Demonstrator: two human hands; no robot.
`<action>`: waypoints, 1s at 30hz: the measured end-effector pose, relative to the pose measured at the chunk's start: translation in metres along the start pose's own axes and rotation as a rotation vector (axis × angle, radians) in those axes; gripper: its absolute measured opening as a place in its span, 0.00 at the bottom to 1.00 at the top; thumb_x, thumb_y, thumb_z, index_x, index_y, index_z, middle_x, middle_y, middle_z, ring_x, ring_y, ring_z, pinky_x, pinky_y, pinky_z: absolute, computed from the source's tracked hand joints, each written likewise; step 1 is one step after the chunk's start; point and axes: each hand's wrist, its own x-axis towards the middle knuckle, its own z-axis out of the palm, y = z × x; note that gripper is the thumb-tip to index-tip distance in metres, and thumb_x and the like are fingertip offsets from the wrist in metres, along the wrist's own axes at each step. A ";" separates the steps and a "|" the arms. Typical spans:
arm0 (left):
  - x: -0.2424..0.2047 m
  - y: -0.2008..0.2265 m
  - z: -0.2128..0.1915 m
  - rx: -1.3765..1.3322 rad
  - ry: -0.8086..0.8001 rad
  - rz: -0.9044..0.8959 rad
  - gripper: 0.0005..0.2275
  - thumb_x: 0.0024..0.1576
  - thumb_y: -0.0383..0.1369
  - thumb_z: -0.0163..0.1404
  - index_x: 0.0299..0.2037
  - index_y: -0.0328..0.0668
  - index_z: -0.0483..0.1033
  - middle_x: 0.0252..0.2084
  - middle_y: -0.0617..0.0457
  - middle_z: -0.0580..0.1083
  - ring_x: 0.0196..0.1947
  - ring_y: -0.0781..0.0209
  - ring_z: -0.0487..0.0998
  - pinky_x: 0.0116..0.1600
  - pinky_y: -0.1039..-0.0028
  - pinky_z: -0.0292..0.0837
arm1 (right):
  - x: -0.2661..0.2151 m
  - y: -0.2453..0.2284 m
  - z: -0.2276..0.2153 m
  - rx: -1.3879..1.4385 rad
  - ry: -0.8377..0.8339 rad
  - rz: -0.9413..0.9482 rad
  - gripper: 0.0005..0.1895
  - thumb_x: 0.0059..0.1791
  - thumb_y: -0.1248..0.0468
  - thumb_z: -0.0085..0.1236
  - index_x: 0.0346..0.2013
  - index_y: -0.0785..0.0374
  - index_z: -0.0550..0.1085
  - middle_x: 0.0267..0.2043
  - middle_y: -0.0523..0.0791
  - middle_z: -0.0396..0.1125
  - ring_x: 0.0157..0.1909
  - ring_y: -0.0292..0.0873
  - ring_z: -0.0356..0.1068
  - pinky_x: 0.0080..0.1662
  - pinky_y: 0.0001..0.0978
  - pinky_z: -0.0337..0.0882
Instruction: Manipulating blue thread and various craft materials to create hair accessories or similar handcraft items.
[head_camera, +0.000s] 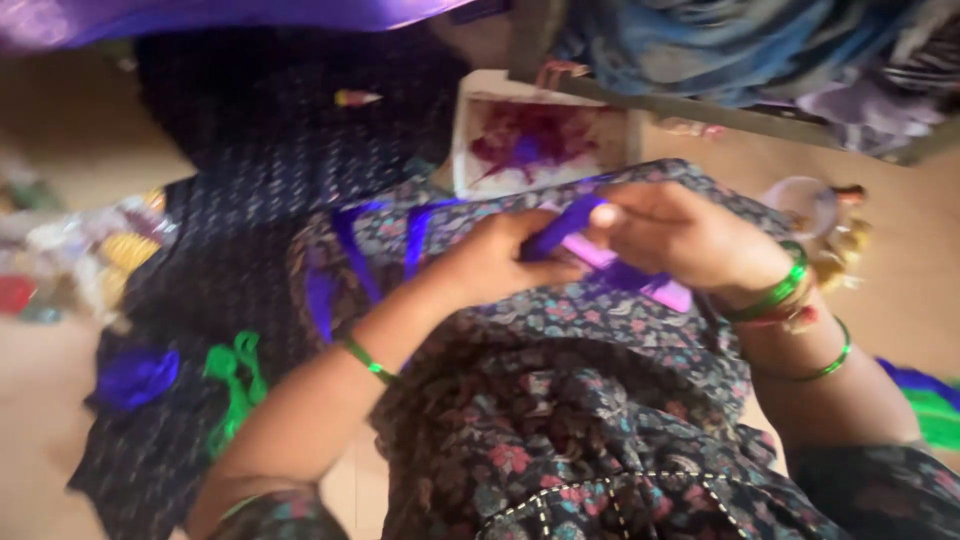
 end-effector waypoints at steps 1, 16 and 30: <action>0.006 -0.017 0.002 -0.115 -0.169 -0.310 0.14 0.58 0.36 0.61 0.48 0.35 0.80 0.35 0.47 0.81 0.34 0.62 0.82 0.43 0.72 0.79 | -0.009 0.003 -0.010 -0.010 0.116 0.123 0.19 0.59 0.56 0.46 0.33 0.65 0.74 0.21 0.37 0.58 0.23 0.32 0.54 0.25 0.26 0.54; 0.031 0.068 -0.050 0.449 -0.056 -0.397 0.26 0.63 0.55 0.38 0.42 0.42 0.82 0.33 0.44 0.80 0.37 0.49 0.80 0.43 0.62 0.72 | 0.025 0.014 0.017 -0.225 0.259 -0.367 0.14 0.50 0.64 0.64 0.49 0.63 0.76 0.47 0.46 0.74 0.49 0.47 0.76 0.53 0.35 0.75; 0.034 0.080 -0.058 0.756 0.128 0.025 0.10 0.64 0.38 0.52 0.41 0.39 0.78 0.37 0.43 0.74 0.35 0.40 0.77 0.38 0.57 0.73 | 0.020 0.035 0.004 0.148 0.327 -0.350 0.06 0.54 0.68 0.60 0.44 0.67 0.76 0.41 0.43 0.74 0.42 0.35 0.73 0.47 0.28 0.73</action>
